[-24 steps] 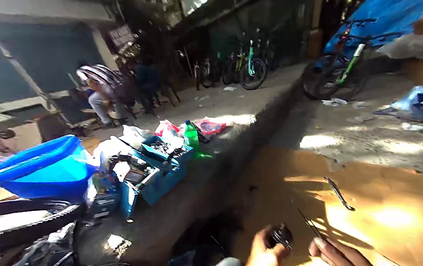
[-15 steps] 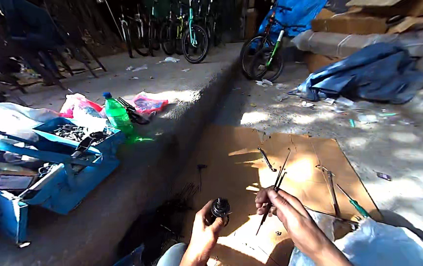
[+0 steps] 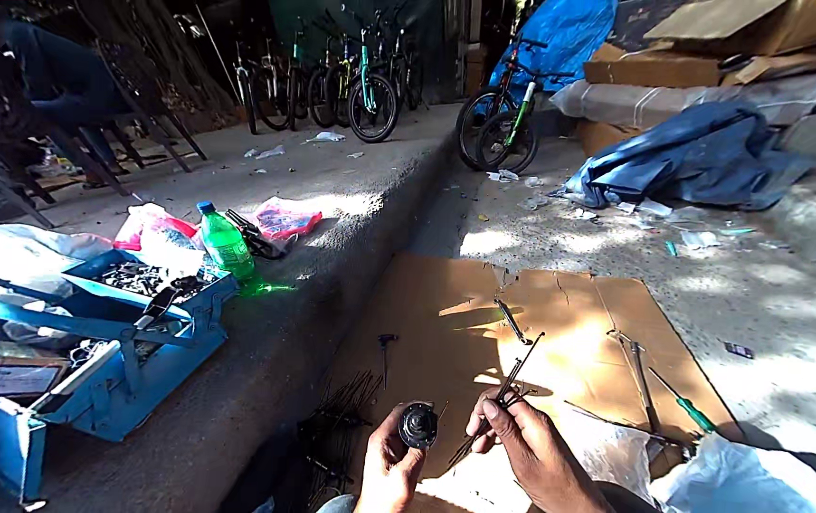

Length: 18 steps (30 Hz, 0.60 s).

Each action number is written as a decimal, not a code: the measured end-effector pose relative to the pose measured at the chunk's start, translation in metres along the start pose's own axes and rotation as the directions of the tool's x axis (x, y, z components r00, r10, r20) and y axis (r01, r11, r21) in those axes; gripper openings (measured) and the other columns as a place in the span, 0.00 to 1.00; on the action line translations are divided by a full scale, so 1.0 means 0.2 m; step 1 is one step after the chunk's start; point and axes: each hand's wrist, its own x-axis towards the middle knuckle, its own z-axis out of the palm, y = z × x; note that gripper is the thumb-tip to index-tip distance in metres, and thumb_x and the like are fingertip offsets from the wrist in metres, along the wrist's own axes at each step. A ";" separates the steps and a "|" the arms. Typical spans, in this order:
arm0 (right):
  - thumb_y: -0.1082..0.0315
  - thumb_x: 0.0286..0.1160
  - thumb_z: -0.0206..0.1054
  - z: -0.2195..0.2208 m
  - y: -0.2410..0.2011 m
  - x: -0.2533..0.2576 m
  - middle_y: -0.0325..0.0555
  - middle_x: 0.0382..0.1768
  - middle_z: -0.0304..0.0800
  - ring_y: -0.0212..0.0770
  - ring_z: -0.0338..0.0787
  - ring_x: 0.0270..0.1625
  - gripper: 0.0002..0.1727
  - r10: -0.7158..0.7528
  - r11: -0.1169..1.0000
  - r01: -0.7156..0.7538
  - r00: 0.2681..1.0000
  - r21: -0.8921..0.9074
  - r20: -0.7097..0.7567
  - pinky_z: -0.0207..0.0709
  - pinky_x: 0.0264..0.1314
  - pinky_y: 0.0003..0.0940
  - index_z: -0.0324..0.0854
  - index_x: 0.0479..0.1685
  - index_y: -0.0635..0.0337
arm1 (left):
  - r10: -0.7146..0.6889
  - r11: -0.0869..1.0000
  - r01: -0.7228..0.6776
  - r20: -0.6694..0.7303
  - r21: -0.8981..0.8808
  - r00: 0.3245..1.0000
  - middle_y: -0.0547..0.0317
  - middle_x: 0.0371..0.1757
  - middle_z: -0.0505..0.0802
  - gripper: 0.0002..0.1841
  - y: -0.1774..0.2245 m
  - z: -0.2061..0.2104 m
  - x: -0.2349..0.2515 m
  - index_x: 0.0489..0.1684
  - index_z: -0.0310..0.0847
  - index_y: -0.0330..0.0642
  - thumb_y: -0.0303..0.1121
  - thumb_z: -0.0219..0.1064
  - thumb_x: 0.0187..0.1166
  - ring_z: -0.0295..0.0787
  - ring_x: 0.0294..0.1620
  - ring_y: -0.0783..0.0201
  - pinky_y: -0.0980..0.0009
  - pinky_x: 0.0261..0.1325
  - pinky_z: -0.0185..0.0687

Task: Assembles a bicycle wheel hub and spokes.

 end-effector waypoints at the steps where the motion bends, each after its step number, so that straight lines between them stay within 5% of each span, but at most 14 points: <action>1: 0.57 0.96 0.50 0.02 0.00 0.00 0.42 0.40 0.93 0.41 0.96 0.37 0.17 -0.033 0.999 0.034 0.999 0.015 -0.015 0.95 0.41 0.38 0.79 0.53 0.60 | 0.005 1.000 -0.005 -0.017 0.008 1.000 0.50 0.59 0.94 0.21 0.00 0.00 0.00 0.65 0.81 0.30 0.28 0.71 0.73 0.92 0.58 0.61 0.63 0.64 0.88; 18: 0.54 0.97 0.42 0.02 0.00 -0.02 0.43 0.45 0.93 0.42 0.96 0.44 0.22 -0.216 0.976 0.218 0.973 0.020 -0.083 0.94 0.50 0.40 0.77 0.53 0.60 | -0.067 0.997 0.070 -0.080 0.043 0.995 0.44 0.59 0.93 0.24 0.02 -0.01 -0.02 0.67 0.80 0.27 0.18 0.69 0.67 0.93 0.58 0.58 0.63 0.62 0.90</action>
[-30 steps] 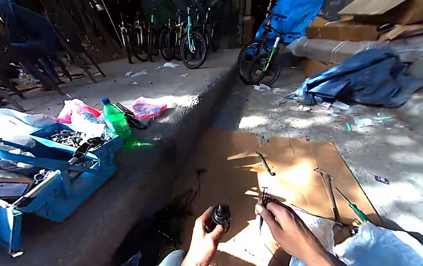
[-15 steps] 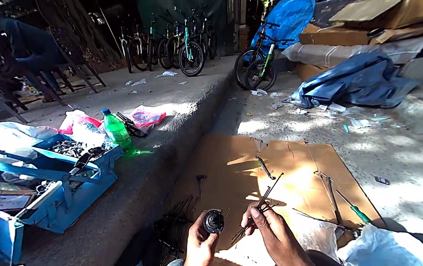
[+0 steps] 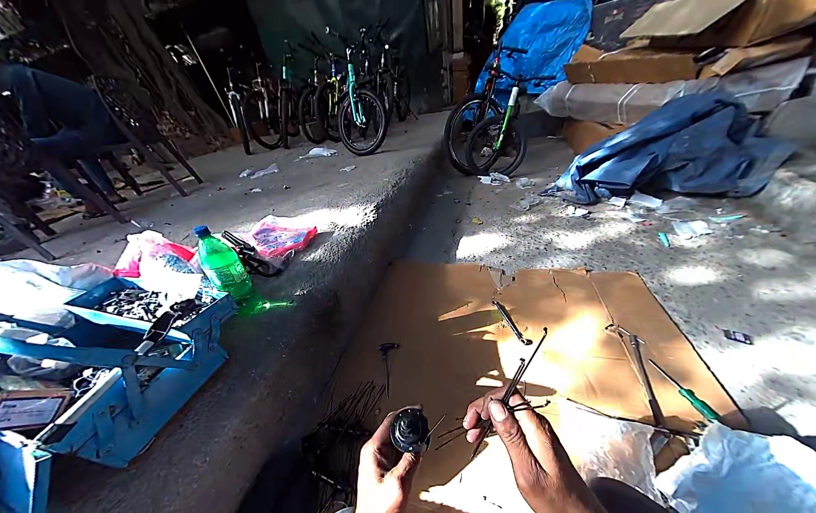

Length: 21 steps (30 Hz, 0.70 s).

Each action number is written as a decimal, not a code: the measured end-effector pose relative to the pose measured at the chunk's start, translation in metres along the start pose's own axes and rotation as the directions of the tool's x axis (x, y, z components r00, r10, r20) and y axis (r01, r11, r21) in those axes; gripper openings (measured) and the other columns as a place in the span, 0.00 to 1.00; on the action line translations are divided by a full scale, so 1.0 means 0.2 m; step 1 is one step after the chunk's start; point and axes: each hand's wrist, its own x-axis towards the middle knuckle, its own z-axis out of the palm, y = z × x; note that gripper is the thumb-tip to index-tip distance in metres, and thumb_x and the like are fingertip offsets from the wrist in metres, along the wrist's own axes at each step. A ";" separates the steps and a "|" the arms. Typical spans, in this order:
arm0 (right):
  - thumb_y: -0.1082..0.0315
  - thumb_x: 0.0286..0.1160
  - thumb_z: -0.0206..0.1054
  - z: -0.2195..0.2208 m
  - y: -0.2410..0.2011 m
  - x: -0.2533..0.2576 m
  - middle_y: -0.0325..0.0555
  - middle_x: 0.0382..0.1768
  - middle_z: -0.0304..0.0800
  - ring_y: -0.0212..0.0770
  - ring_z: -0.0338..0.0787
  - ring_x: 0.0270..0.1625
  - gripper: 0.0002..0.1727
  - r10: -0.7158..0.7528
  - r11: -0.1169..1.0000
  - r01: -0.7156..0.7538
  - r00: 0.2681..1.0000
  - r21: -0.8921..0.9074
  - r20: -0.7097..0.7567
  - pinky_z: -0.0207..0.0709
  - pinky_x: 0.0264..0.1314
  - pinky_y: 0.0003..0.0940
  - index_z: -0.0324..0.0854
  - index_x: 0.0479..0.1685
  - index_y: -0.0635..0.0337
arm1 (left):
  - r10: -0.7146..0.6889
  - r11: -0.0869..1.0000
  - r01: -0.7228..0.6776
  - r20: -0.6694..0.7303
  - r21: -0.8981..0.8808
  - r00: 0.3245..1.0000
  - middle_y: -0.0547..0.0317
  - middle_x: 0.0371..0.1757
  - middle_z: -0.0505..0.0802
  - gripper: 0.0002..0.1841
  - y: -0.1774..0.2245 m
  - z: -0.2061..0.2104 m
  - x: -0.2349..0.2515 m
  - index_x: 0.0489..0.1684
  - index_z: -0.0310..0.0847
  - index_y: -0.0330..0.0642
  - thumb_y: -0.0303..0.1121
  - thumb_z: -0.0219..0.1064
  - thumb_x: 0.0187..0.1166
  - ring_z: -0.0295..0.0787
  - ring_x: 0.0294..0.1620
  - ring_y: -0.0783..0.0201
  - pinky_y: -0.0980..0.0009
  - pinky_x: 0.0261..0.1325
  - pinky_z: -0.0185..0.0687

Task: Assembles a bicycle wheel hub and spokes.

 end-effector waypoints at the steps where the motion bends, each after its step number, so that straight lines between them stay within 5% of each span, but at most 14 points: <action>1: 0.53 0.97 0.42 0.00 0.00 0.00 0.44 0.45 0.93 0.42 0.96 0.45 0.22 -0.012 1.000 0.012 1.000 0.001 0.008 0.94 0.50 0.40 0.77 0.53 0.60 | -0.013 1.000 0.013 -0.003 -0.024 1.000 0.44 0.59 0.93 0.25 0.00 0.00 0.00 0.68 0.79 0.26 0.17 0.69 0.67 0.93 0.58 0.57 0.62 0.62 0.90; 21: 0.57 0.97 0.44 0.01 -0.01 -0.02 0.43 0.49 0.93 0.38 0.96 0.50 0.20 0.030 0.999 -0.022 0.984 -0.050 0.177 0.92 0.58 0.38 0.78 0.54 0.61 | -0.066 0.998 0.066 -0.019 -0.020 0.998 0.43 0.58 0.93 0.24 0.02 0.02 -0.01 0.67 0.79 0.24 0.13 0.68 0.67 0.93 0.57 0.57 0.62 0.63 0.90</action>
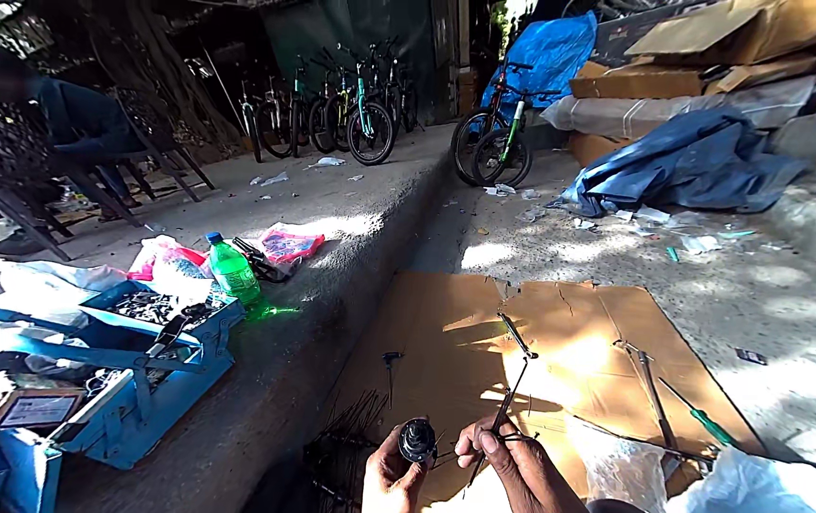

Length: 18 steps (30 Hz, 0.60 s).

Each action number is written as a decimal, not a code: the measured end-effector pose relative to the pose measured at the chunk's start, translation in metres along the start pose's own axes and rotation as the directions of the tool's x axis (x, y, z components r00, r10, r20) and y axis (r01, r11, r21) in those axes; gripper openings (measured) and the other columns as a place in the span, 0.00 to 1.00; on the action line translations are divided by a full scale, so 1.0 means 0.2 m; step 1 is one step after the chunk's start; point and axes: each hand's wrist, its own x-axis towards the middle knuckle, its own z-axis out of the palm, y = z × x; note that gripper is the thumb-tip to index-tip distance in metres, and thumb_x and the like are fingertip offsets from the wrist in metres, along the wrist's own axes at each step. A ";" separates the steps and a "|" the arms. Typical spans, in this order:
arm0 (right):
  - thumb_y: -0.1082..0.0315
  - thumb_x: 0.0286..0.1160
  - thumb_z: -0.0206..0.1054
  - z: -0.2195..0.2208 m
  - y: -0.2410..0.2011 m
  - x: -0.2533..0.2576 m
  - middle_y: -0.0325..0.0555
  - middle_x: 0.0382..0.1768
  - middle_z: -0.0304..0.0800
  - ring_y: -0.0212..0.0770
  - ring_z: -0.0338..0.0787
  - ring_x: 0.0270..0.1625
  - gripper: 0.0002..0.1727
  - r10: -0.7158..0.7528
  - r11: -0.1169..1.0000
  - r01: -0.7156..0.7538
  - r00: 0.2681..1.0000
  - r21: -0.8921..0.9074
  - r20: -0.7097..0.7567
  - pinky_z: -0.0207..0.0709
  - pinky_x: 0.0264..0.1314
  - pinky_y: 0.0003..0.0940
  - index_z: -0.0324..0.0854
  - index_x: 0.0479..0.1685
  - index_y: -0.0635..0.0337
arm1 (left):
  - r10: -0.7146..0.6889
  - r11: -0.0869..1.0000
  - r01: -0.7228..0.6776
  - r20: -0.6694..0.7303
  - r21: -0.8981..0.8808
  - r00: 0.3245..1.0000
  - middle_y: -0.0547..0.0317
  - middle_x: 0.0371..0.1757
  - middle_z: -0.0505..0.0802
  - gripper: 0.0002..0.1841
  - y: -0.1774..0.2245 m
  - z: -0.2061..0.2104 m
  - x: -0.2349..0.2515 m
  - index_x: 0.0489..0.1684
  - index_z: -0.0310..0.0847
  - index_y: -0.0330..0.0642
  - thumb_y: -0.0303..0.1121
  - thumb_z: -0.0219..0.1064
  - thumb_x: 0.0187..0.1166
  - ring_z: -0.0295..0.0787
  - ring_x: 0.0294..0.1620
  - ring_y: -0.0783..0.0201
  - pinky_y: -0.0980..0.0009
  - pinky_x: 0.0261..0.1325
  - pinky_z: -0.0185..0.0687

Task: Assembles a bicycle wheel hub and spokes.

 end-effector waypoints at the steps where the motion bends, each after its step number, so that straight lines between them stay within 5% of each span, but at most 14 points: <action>1: 0.57 0.97 0.44 0.00 0.00 0.00 0.43 0.48 0.93 0.38 0.95 0.49 0.20 0.004 1.000 -0.004 1.000 -0.015 0.007 0.92 0.57 0.37 0.78 0.54 0.61 | 0.003 1.000 -0.003 0.002 0.004 1.000 0.44 0.58 0.94 0.24 0.00 0.00 0.00 0.67 0.79 0.24 0.13 0.68 0.67 0.93 0.57 0.58 0.62 0.63 0.90; 6: 0.59 0.96 0.47 0.04 -0.02 0.00 0.40 0.50 0.94 0.32 0.96 0.49 0.17 0.096 0.946 -0.110 0.994 -0.306 -0.061 0.92 0.55 0.32 0.79 0.56 0.60 | 0.046 0.988 -0.050 0.031 0.143 0.998 0.46 0.58 0.94 0.23 -0.02 0.00 0.00 0.65 0.81 0.26 0.15 0.67 0.67 0.94 0.54 0.59 0.63 0.60 0.92; 9: 0.61 0.93 0.51 0.08 -0.01 0.02 0.41 0.39 0.94 0.36 0.96 0.42 0.14 0.215 0.844 -0.266 0.963 -0.466 -0.161 0.90 0.49 0.34 0.76 0.58 0.60 | 0.017 0.965 -0.019 0.012 0.261 1.000 0.49 0.57 0.94 0.23 -0.04 -0.01 0.00 0.63 0.83 0.28 0.16 0.69 0.65 0.94 0.52 0.62 0.64 0.58 0.93; 12: 0.62 0.92 0.52 0.07 0.00 0.03 0.39 0.41 0.94 0.36 0.96 0.44 0.12 0.337 0.805 -0.337 0.937 -0.487 -0.091 0.90 0.53 0.34 0.73 0.61 0.57 | -0.019 0.929 0.028 -0.027 0.369 0.999 0.52 0.54 0.94 0.22 -0.04 -0.01 0.00 0.61 0.85 0.31 0.20 0.71 0.64 0.94 0.51 0.64 0.66 0.57 0.93; 18: 0.63 0.91 0.53 0.18 -0.09 0.01 0.60 0.39 0.92 0.61 0.95 0.42 0.22 0.459 0.659 -0.268 0.884 -0.703 0.093 0.87 0.47 0.56 0.68 0.78 0.62 | -0.120 0.961 0.136 -0.079 0.242 0.990 0.50 0.48 0.96 0.21 0.00 0.01 0.01 0.60 0.83 0.27 0.19 0.71 0.65 0.95 0.50 0.63 0.65 0.58 0.92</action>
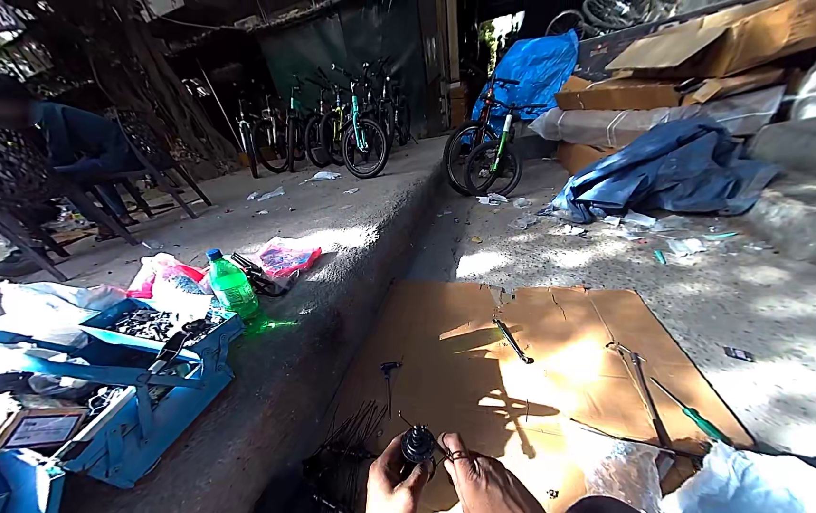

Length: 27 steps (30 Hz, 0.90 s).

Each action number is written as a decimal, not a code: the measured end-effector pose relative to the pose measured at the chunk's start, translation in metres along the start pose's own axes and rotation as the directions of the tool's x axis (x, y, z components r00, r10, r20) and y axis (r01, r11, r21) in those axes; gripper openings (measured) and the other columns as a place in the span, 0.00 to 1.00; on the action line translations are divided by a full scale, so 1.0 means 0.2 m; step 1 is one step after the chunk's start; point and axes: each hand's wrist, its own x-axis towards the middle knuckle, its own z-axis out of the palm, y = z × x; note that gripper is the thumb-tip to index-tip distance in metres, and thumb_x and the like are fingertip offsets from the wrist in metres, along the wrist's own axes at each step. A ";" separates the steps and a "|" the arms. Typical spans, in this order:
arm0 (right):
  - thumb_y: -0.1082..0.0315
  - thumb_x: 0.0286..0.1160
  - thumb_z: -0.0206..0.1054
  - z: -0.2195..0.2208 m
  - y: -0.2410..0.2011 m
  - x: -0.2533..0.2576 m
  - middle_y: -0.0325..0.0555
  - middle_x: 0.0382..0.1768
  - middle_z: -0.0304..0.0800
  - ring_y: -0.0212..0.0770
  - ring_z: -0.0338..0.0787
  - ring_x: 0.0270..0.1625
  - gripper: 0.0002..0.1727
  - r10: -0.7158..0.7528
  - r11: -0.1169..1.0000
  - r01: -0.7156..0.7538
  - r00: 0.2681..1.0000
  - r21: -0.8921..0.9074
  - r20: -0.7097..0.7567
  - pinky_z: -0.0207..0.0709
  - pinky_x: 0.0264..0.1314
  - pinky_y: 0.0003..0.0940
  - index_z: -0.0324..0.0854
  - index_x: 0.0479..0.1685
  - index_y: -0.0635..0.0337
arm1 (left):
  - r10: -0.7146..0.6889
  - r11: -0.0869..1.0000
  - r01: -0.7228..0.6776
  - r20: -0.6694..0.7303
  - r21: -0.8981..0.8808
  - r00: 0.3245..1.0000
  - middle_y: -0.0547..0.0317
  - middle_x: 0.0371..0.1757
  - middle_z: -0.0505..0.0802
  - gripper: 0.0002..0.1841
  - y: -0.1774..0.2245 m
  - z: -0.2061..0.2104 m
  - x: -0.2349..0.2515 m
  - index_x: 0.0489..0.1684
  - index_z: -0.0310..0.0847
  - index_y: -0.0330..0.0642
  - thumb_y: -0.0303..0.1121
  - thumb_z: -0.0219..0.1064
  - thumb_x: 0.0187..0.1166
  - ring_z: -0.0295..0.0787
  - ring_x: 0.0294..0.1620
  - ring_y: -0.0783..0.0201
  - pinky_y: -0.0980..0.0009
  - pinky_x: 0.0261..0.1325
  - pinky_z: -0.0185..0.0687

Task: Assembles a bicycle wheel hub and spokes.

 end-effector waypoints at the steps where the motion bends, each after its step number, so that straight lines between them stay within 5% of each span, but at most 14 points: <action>1: 0.63 0.91 0.52 -0.01 -0.01 -0.01 0.62 0.40 0.92 0.63 0.95 0.45 0.26 0.038 0.999 -0.036 0.998 -0.027 0.057 0.87 0.51 0.57 0.64 0.85 0.61 | -0.022 0.997 0.021 -0.019 -0.079 1.000 0.47 0.48 0.96 0.21 0.01 0.00 0.00 0.60 0.82 0.26 0.17 0.70 0.65 0.95 0.50 0.61 0.64 0.58 0.91; 4: 0.61 0.92 0.50 -0.05 0.00 -0.01 0.65 0.44 0.92 0.66 0.94 0.50 0.23 0.134 0.989 -0.121 0.975 -0.082 0.175 0.84 0.54 0.60 0.67 0.80 0.60 | -0.008 0.959 -0.020 -0.100 -0.282 0.995 0.41 0.53 0.94 0.22 0.01 -0.02 0.01 0.63 0.79 0.22 0.14 0.68 0.67 0.94 0.54 0.56 0.61 0.61 0.89; 7: 0.56 0.93 0.49 -0.01 0.11 -0.01 0.64 0.44 0.92 0.65 0.94 0.50 0.21 0.057 0.998 -0.054 0.987 -0.022 0.148 0.84 0.52 0.63 0.78 0.67 0.60 | 0.033 0.942 -0.093 -0.186 -0.323 0.982 0.42 0.55 0.94 0.22 0.03 -0.05 0.01 0.63 0.80 0.23 0.14 0.68 0.66 0.93 0.56 0.57 0.63 0.62 0.89; 12: 0.58 0.96 0.49 -0.07 0.19 0.02 0.35 0.46 0.97 0.34 0.97 0.44 0.16 -0.092 0.873 0.157 0.983 0.461 -0.159 0.92 0.52 0.37 0.80 0.59 0.56 | 0.100 0.936 -0.151 -0.172 -0.317 0.980 0.40 0.58 0.94 0.24 0.04 -0.05 0.01 0.62 0.84 0.24 0.14 0.76 0.62 0.93 0.58 0.53 0.61 0.64 0.90; 17: 0.64 0.96 0.48 -0.14 0.16 0.04 0.45 0.42 0.95 0.45 0.98 0.40 0.14 -0.146 0.596 0.489 0.846 0.637 -0.513 0.97 0.45 0.43 0.76 0.57 0.64 | 0.143 0.941 -0.147 -0.035 -0.305 0.989 0.41 0.61 0.93 0.19 0.02 -0.05 0.01 0.53 0.81 0.28 0.18 0.78 0.64 0.93 0.58 0.53 0.59 0.62 0.90; 22: 0.62 0.96 0.48 -0.10 0.10 0.01 0.45 0.43 0.94 0.42 0.97 0.43 0.16 -0.250 0.572 0.445 0.895 0.689 -0.370 0.95 0.52 0.42 0.76 0.56 0.64 | 0.183 0.953 -0.148 0.112 -0.265 0.977 0.40 0.62 0.92 0.19 -0.01 -0.03 0.01 0.61 0.73 0.27 0.21 0.71 0.74 0.92 0.61 0.53 0.58 0.64 0.87; 27: 0.65 0.96 0.46 0.03 0.08 0.03 0.44 0.41 0.93 0.39 0.96 0.43 0.15 -0.247 0.620 0.347 0.938 0.704 -0.244 0.92 0.55 0.40 0.75 0.55 0.65 | 0.024 0.959 0.005 0.099 -0.284 0.995 0.51 0.52 0.91 0.21 0.03 0.01 -0.03 0.69 0.62 0.30 0.21 0.62 0.78 0.91 0.52 0.63 0.64 0.61 0.88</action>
